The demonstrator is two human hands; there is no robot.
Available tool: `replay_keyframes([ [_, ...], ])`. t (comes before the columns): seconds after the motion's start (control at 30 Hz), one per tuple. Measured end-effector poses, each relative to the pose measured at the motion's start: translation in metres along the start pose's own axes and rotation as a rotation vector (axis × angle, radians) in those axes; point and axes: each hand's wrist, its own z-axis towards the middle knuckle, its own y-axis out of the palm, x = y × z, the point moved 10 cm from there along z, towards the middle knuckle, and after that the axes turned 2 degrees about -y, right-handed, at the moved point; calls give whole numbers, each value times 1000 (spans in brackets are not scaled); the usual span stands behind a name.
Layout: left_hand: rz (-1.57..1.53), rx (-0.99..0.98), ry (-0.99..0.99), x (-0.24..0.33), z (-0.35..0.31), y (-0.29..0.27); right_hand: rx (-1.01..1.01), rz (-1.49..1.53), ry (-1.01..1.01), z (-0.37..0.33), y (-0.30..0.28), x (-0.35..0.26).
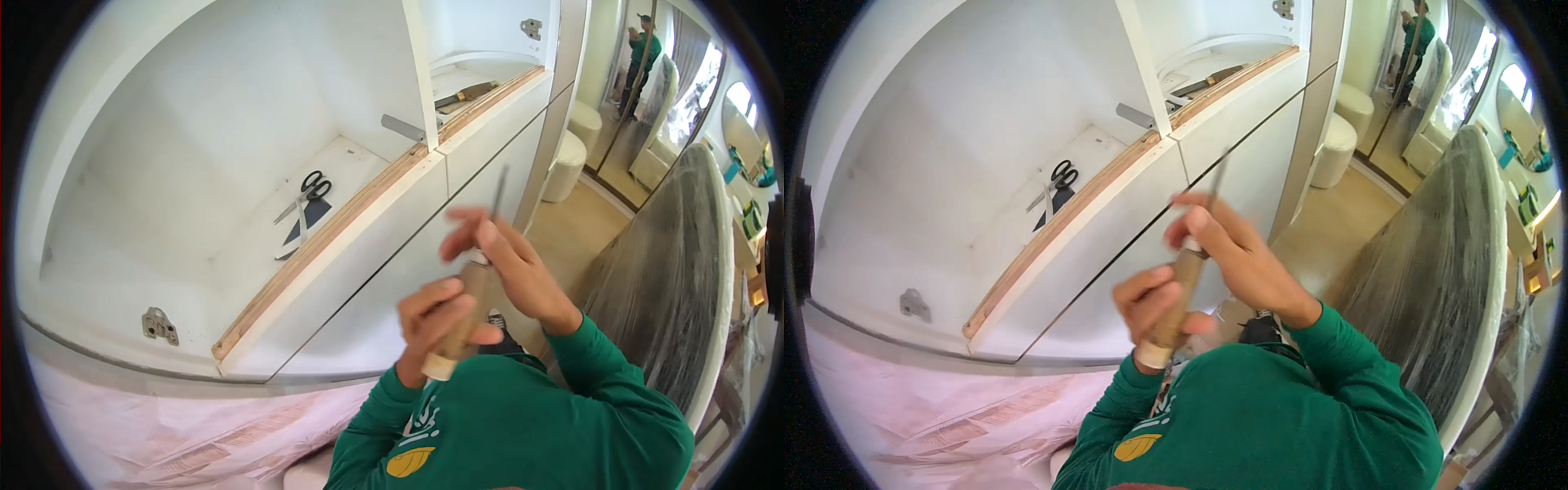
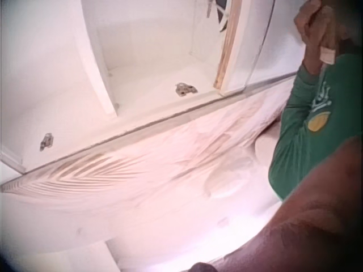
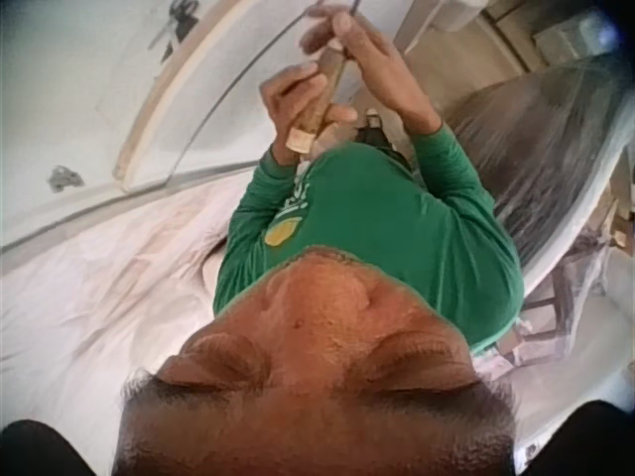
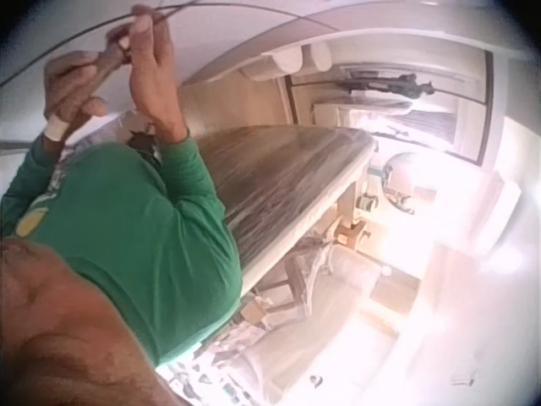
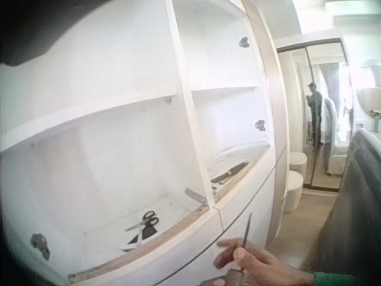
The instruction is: The person uses a small hand plane to smooth and level a wooden trim piece along the edge of a white cabinet shelf, then checks the fit by hand and applies a roll of white tape to the finished edge.
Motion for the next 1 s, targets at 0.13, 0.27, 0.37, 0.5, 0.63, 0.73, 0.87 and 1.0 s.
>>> replay_keyframes([
  [0.13, 57, -440, 50, 10, 7, 37, 5, 654, 117, -12, -2, 30],
  [0.27, 484, -562, 130, -1, 33, 22, -58, 230, 42, 13, -63, 37],
  [0.37, 643, -316, 93, -13, 77, -6, -70, -367, -12, 38, -87, 17],
  [0.5, 805, -173, -50, -25, 103, 0, -236, -783, -285, 71, -84, -20],
  [0.63, 355, -79, -538, -50, 60, 48, -583, -895, -420, 95, -77, -30],
  [0.73, -269, 196, -893, -88, 29, 126, -798, -844, -543, 94, -81, -32],
  [0.87, -278, 309, -752, -114, 36, 153, -876, -824, -537, 106, -107, -30],
  [1.0, -442, 696, -749, -129, 40, 142, -896, -697, -648, 123, -140, -45],
])
